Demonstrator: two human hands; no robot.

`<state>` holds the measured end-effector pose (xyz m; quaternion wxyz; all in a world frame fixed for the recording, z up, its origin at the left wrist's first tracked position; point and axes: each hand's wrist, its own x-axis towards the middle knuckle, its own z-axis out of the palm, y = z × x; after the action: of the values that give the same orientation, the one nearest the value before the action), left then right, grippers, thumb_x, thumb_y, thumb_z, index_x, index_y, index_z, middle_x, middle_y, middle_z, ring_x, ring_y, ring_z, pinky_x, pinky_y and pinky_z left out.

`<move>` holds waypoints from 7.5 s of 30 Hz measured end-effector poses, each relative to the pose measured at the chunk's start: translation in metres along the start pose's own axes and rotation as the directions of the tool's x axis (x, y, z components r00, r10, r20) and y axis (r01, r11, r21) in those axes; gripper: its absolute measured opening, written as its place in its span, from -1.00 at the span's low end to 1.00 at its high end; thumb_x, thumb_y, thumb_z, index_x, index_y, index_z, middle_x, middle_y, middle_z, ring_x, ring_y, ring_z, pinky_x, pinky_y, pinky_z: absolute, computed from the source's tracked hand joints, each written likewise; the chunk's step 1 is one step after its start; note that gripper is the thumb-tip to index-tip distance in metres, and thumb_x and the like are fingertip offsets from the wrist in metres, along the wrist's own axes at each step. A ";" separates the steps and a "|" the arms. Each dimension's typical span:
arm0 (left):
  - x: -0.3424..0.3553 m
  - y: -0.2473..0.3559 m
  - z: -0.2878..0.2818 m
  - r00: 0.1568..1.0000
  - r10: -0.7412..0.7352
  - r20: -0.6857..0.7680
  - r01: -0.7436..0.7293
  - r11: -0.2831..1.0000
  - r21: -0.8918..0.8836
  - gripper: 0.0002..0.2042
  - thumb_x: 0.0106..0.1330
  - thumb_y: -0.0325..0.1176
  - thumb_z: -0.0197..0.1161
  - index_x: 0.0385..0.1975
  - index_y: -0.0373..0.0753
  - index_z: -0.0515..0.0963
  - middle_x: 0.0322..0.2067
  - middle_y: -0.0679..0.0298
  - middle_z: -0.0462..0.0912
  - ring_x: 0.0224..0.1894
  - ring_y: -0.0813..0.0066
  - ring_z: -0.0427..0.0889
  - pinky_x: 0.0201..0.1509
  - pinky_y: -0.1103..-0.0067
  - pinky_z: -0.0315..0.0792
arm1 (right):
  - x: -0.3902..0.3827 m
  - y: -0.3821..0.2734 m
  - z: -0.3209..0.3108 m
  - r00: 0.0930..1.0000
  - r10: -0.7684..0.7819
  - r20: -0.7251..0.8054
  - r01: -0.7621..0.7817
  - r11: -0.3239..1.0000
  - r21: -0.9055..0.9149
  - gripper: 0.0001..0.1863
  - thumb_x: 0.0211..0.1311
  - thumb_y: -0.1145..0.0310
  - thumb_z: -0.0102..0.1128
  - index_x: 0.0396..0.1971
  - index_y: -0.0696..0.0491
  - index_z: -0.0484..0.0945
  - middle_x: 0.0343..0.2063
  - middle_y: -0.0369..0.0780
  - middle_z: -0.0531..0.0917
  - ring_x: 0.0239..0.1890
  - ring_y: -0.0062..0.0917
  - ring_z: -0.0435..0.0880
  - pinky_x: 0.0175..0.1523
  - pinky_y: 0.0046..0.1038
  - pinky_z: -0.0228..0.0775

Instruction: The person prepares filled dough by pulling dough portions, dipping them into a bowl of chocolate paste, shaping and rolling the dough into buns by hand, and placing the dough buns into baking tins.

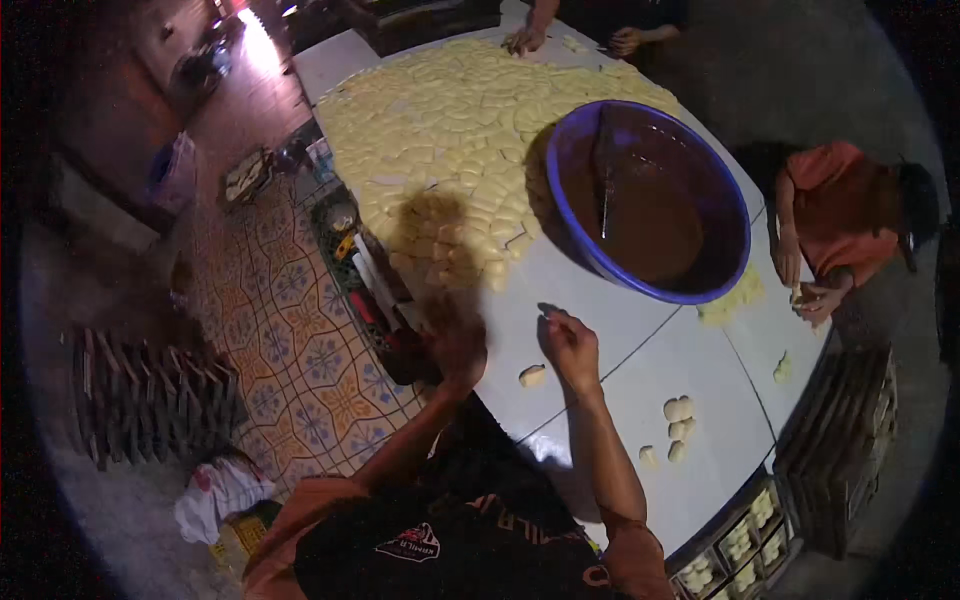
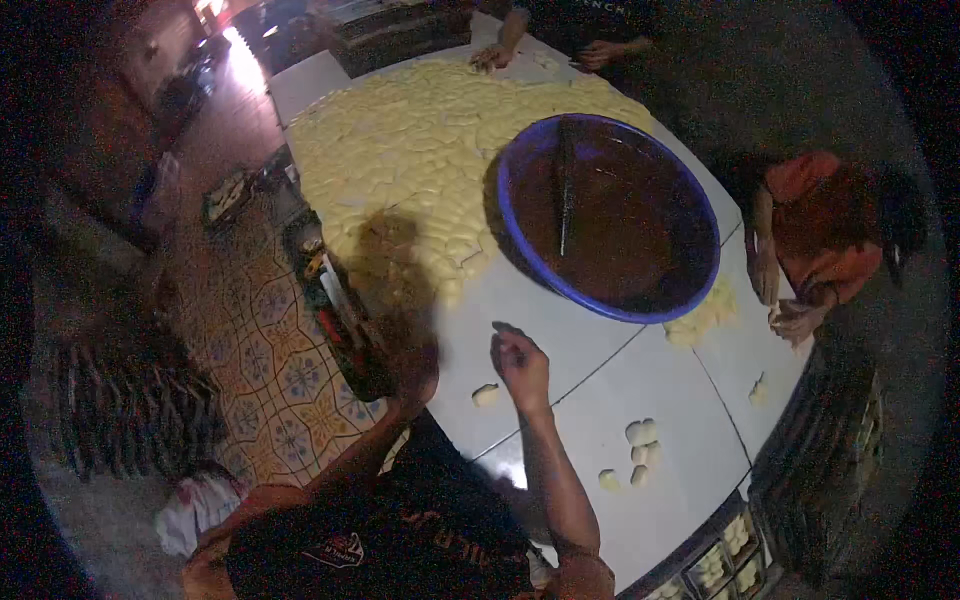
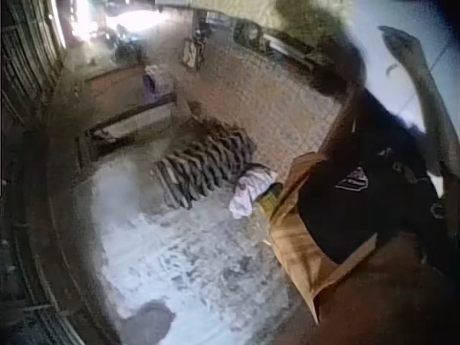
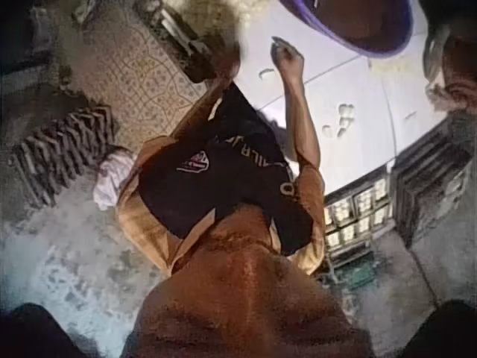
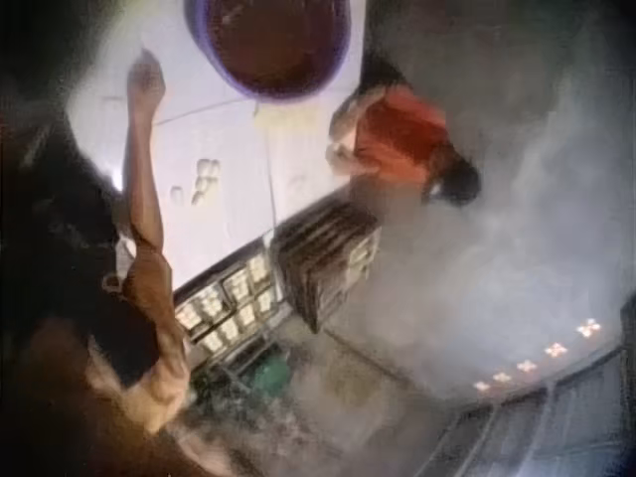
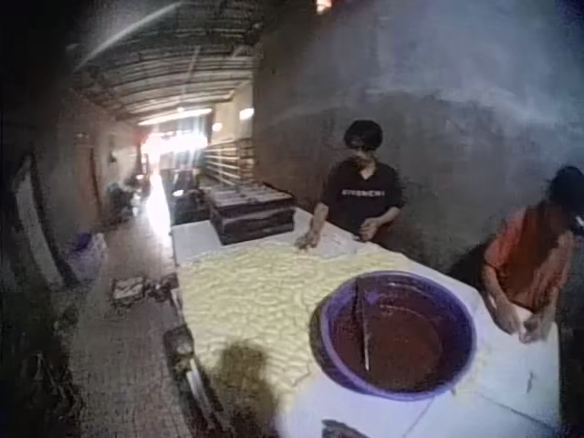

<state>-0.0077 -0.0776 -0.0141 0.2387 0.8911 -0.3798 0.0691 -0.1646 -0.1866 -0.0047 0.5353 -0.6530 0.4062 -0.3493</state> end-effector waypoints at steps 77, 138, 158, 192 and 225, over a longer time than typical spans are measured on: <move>-0.053 0.148 -0.071 0.482 0.722 0.496 0.477 0.258 -0.840 -0.79 0.21 -0.40 0.32 -0.23 -0.38 0.59 -0.33 0.28 0.65 -0.30 0.59 0.59 -0.20 0.63 0.45 | -0.122 -0.085 -0.086 0.873 -0.354 -0.336 0.344 0.934 -0.091 -0.45 0.35 -0.10 -0.06 -0.14 0.11 0.62 0.01 -0.09 0.43 0.12 -0.29 0.34 0.16 -0.25 0.22; -0.085 0.165 -0.070 0.252 0.692 0.676 0.504 0.502 -0.703 -0.86 0.26 -0.55 0.25 -0.23 -0.43 0.53 -0.15 0.16 0.57 -0.19 0.51 0.64 -0.21 0.62 0.58 | -0.187 -0.072 -0.113 0.793 -0.285 -0.538 0.220 0.958 -0.182 -0.81 0.17 0.52 0.18 -0.22 0.21 0.63 -0.23 -0.15 0.61 -0.28 -0.41 0.60 -0.23 -0.43 0.43; -0.092 0.185 -0.070 0.204 0.936 0.288 0.018 0.290 -0.957 -0.43 -0.02 -0.57 0.29 0.10 -0.33 0.36 0.22 0.06 0.21 0.27 0.17 0.29 0.26 0.29 0.32 | -0.220 -0.033 -0.173 0.724 0.346 -0.597 -0.217 0.936 0.278 -0.66 0.19 0.55 0.09 -0.01 0.16 0.55 -0.25 -0.17 0.66 -0.29 -0.59 0.58 -0.14 -0.52 0.44; -0.095 0.162 -0.063 0.514 0.730 0.451 0.286 0.350 -0.892 -0.81 0.26 -0.49 0.27 -0.17 -0.41 0.61 -0.11 0.12 0.60 -0.04 0.55 0.54 -0.01 0.58 0.47 | -0.175 -0.088 -0.096 0.732 0.175 -0.658 0.065 0.944 0.324 -0.78 0.26 0.45 0.17 -0.12 0.14 0.63 -0.22 -0.20 0.52 -0.19 -0.51 0.53 -0.07 -0.50 0.41; 0.075 0.189 0.056 0.426 0.755 0.498 0.263 0.423 -0.867 -0.55 0.51 -0.11 -0.20 0.07 -0.39 0.41 -0.21 0.02 0.64 -0.16 0.41 0.63 0.00 0.55 0.42 | -0.092 -0.050 -0.098 0.908 0.269 -0.322 0.193 0.412 0.890 -0.44 0.35 0.33 0.11 0.27 0.18 0.21 0.05 -0.14 0.49 -0.10 -0.56 0.55 -0.09 -0.59 0.51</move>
<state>-0.0925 -0.2650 0.0298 0.4079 0.4478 -0.5743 -0.5507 -0.2832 -0.1397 0.0608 0.7102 -0.1567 0.2705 -0.6308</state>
